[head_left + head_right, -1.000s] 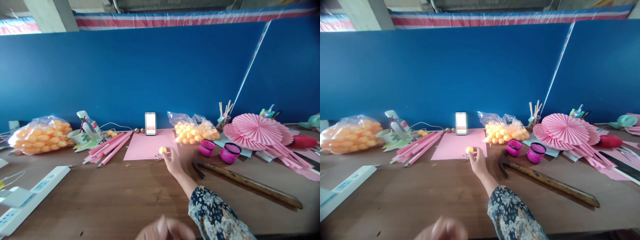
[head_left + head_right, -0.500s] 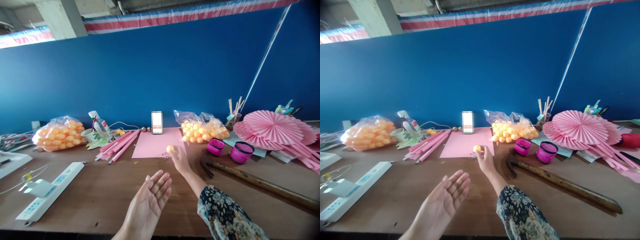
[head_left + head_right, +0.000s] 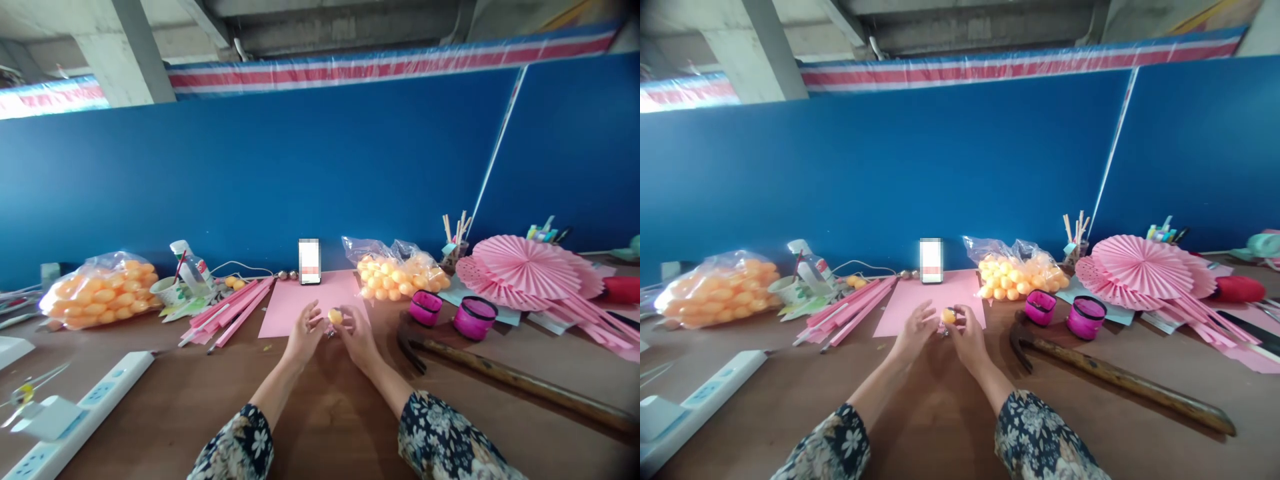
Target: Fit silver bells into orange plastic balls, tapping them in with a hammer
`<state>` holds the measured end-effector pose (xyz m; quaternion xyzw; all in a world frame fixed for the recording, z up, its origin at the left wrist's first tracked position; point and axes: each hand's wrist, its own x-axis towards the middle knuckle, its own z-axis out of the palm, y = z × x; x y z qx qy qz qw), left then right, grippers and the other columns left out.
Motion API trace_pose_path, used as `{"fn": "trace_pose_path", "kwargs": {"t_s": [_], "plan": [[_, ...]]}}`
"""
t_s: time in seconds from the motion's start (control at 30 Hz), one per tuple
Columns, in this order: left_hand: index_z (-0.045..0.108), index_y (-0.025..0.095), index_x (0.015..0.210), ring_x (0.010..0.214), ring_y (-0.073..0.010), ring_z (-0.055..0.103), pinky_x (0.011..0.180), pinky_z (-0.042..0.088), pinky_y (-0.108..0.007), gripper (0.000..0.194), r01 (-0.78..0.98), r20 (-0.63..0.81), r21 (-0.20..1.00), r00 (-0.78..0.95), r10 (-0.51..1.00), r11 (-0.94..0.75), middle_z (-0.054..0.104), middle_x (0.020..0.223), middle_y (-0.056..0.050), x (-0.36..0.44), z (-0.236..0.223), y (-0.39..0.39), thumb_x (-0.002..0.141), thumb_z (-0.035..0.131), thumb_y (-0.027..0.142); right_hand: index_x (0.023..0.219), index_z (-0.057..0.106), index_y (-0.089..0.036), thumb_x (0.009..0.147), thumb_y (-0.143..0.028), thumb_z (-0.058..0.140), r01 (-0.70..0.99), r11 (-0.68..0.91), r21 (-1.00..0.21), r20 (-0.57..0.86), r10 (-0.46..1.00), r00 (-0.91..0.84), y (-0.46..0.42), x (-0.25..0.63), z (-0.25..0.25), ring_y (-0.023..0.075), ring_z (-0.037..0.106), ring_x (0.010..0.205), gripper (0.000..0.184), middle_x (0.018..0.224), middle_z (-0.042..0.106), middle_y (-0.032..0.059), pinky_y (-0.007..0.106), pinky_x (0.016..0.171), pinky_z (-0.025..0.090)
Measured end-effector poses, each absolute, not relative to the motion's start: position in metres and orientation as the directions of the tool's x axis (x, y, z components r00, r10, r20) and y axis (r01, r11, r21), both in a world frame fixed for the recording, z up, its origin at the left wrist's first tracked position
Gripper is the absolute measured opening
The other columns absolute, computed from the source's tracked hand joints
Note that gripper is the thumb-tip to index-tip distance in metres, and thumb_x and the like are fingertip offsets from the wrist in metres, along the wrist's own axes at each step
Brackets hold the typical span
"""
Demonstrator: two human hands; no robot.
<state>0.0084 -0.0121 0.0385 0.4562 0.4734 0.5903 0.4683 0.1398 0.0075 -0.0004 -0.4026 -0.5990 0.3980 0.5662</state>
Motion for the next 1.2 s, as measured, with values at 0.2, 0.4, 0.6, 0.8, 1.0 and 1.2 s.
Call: {"fn": "trace_pose_path", "kwargs": {"t_s": [0.2, 0.4, 0.6, 0.8, 1.0, 1.2], "plan": [[0.049, 0.016, 0.118, 0.095, -0.0216, 0.058, 0.085, 0.045, -0.036, 0.060, -0.142, 0.123, 0.983, 0.045, 0.991, -0.115, 0.056, 0.116, -0.013, 0.011, 0.012, 0.004, 0.062, 0.070, 0.023, 0.110, 0.046, -0.019, 0.079, -0.018, 0.046, 0.128, 0.442, -0.888, 0.425, 0.894, -0.145, 0.000, 0.140, 0.005, 0.0184, 0.059, 0.085, 0.031, 0.106, 0.058, 0.0083, 0.030, 0.068, 0.050], [0.053, 0.015, 0.110, 0.093, -0.0213, 0.060, 0.083, 0.047, -0.034, 0.048, -0.132, 0.162, 0.978, -0.017, 0.987, -0.163, 0.063, 0.104, -0.009, 0.006, 0.000, -0.001, 0.066, 0.066, 0.030, 0.113, 0.045, -0.022, 0.078, -0.010, 0.043, 0.227, 0.505, -0.833, 0.467, 0.861, -0.201, -0.005, 0.138, 0.014, 0.0204, 0.059, 0.083, 0.037, 0.110, 0.056, 0.0070, 0.034, 0.071, 0.050], [0.052, 0.015, 0.109, 0.074, -0.0165, 0.063, 0.064, 0.052, -0.027, 0.045, -0.118, 0.140, 0.982, -0.089, 0.986, -0.150, 0.064, 0.091, -0.007, 0.015, 0.004, -0.012, 0.070, 0.061, 0.037, 0.126, 0.035, -0.025, 0.071, -0.001, 0.045, 0.502, 0.664, -0.554, 0.576, 0.741, -0.345, -0.030, 0.157, 0.054, 0.0262, 0.039, 0.118, 0.061, 0.127, 0.043, 0.0074, 0.039, 0.098, 0.035], [0.040, 0.018, 0.123, 0.072, -0.0147, 0.062, 0.064, 0.052, -0.028, 0.058, -0.091, 0.150, 0.982, -0.182, 0.972, -0.169, 0.063, 0.094, -0.008, 0.015, -0.003, -0.010, 0.071, 0.060, 0.035, 0.126, 0.035, -0.022, 0.078, -0.014, 0.043, 0.774, 0.553, -0.309, 0.584, 0.752, -0.304, -0.054, 0.218, 0.054, 0.0248, 0.043, 0.114, 0.049, 0.121, 0.047, 0.0090, 0.041, 0.096, 0.038], [0.049, 0.016, 0.112, 0.081, -0.0164, 0.062, 0.077, 0.050, -0.032, 0.047, -0.215, 0.104, 0.965, -0.209, 0.972, -0.149, 0.062, 0.096, -0.008, 0.013, -0.002, -0.008, 0.070, 0.062, 0.035, 0.124, 0.039, -0.014, 0.080, -0.020, 0.038, 0.970, 0.240, -0.030, 0.515, 0.835, -0.191, -0.051, 0.321, 0.009, 0.0273, 0.053, 0.100, 0.045, 0.114, 0.053, 0.0144, 0.042, 0.082, 0.045], [0.053, 0.014, 0.106, 0.079, -0.0170, 0.063, 0.078, 0.050, -0.035, 0.042, -0.310, 0.062, 0.942, -0.214, 0.975, -0.128, 0.063, 0.090, -0.008, 0.016, 0.005, -0.011, 0.072, 0.060, 0.038, 0.113, 0.051, -0.011, 0.075, -0.012, 0.036, 0.962, 0.229, 0.147, 0.413, 0.870, -0.270, -0.048, 0.356, -0.015, 0.0248, 0.059, 0.089, 0.041, 0.103, 0.061, 0.0133, 0.037, 0.075, 0.049]]}}
